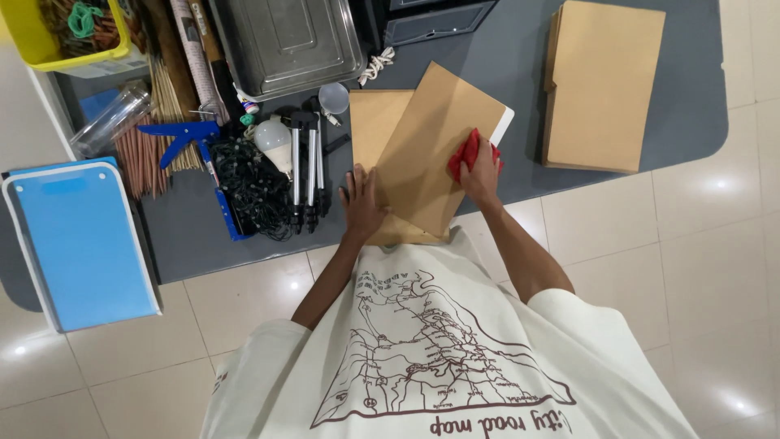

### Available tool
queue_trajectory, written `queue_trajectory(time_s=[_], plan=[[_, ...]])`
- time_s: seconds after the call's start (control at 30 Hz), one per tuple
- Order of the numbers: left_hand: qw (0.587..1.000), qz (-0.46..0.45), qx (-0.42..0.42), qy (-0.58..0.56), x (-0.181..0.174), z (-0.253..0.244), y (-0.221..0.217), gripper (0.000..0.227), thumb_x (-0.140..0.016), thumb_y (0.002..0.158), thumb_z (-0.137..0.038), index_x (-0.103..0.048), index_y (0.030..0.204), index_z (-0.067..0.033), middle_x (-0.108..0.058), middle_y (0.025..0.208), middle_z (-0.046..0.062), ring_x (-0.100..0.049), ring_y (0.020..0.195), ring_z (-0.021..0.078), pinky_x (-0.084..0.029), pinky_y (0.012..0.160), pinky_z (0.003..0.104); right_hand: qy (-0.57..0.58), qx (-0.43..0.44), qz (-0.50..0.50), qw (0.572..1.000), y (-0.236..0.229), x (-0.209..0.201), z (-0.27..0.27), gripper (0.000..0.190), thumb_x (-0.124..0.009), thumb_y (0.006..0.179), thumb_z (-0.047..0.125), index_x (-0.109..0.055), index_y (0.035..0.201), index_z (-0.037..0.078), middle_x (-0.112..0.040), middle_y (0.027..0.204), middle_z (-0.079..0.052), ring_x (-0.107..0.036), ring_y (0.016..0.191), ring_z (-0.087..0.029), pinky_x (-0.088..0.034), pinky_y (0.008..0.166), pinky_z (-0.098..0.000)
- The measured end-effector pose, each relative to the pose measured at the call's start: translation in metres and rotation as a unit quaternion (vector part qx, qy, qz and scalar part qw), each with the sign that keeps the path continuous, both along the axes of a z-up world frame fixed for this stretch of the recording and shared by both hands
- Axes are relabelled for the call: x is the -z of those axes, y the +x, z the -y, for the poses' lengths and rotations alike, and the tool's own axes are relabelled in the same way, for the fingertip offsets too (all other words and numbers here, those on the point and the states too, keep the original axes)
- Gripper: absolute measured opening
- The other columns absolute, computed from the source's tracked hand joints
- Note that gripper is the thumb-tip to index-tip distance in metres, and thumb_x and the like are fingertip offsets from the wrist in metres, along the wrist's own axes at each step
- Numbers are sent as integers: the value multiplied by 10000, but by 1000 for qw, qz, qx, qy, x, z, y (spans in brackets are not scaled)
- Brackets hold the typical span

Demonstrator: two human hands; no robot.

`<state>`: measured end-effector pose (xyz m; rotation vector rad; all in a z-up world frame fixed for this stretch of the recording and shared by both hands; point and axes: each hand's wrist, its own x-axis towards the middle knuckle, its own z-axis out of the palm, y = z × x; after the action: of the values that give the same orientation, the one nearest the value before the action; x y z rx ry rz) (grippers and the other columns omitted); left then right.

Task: The person wipes the surface of a brown paper sheet with a red cloth. They fold the cloth and continue wiping different sections of the paper, then move the sheet aside to wipe another one.

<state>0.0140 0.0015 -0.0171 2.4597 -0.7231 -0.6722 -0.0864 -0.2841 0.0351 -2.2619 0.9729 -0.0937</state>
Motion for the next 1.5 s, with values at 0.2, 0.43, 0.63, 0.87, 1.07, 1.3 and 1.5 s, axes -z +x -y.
queue_trajectory(time_s=[0.2,0.43,0.63,0.87,1.07,1.3,1.5], plan=[[1000,-2,5,3,-8,1,1,1132,-890,782,-358,-165,1631,-169,-9,1710,186,-7,1572,435,-50,1200,698,-92,-149,9,984,-2,38,-55,695,-687,819,26,-510,1490,55,-423,1614,-177,-325,1522,-397,-264,1232,-571],[999,3,-41,-17,-14,4,1,1171,-904,735,-297,-159,1625,-141,-58,1711,222,-78,1584,420,-86,1223,683,89,-370,54,923,-37,-27,-107,735,-759,737,88,-533,1436,64,-437,1544,-180,-354,1460,-386,-302,1171,-560],[998,5,-40,-39,-15,1,-2,1174,-919,722,-292,-181,1621,-133,-75,1700,224,-81,1579,421,-91,1214,685,2,-351,-30,936,-34,6,-38,553,-685,836,18,-647,1363,181,-532,1532,-73,-444,1444,-311,-319,1222,-515],[999,2,-37,-29,-14,0,0,1152,-909,741,-290,-184,1625,-151,-71,1708,205,-78,1582,404,-82,1224,665,-66,-140,24,988,27,63,-21,665,-629,813,-9,-531,1470,31,-421,1585,-232,-344,1479,-443,-263,1206,-552],[1000,-7,-22,-17,-3,-7,2,1144,-876,749,-200,-174,1651,-162,-63,1731,175,-68,1599,379,-89,1249,620,-76,-292,15,953,38,36,-105,684,-659,832,84,-505,1498,54,-425,1606,-203,-336,1521,-397,-241,1252,-561],[997,-59,-34,-43,-27,-9,7,1042,-856,753,-213,-265,1609,-280,-55,1728,141,-66,1602,338,-91,1256,610,-17,-432,-29,901,-5,-36,-110,788,-765,773,284,-475,1490,137,-433,1596,-131,-318,1493,-318,-147,1217,-630],[998,-57,-18,-27,-23,-10,14,940,-795,815,-203,-277,1597,-277,-57,1709,159,-66,1585,366,-108,1231,623,-102,-228,-59,966,4,36,-37,785,-697,877,289,-401,1577,92,-317,1674,-173,-247,1548,-376,-202,1195,-653]])
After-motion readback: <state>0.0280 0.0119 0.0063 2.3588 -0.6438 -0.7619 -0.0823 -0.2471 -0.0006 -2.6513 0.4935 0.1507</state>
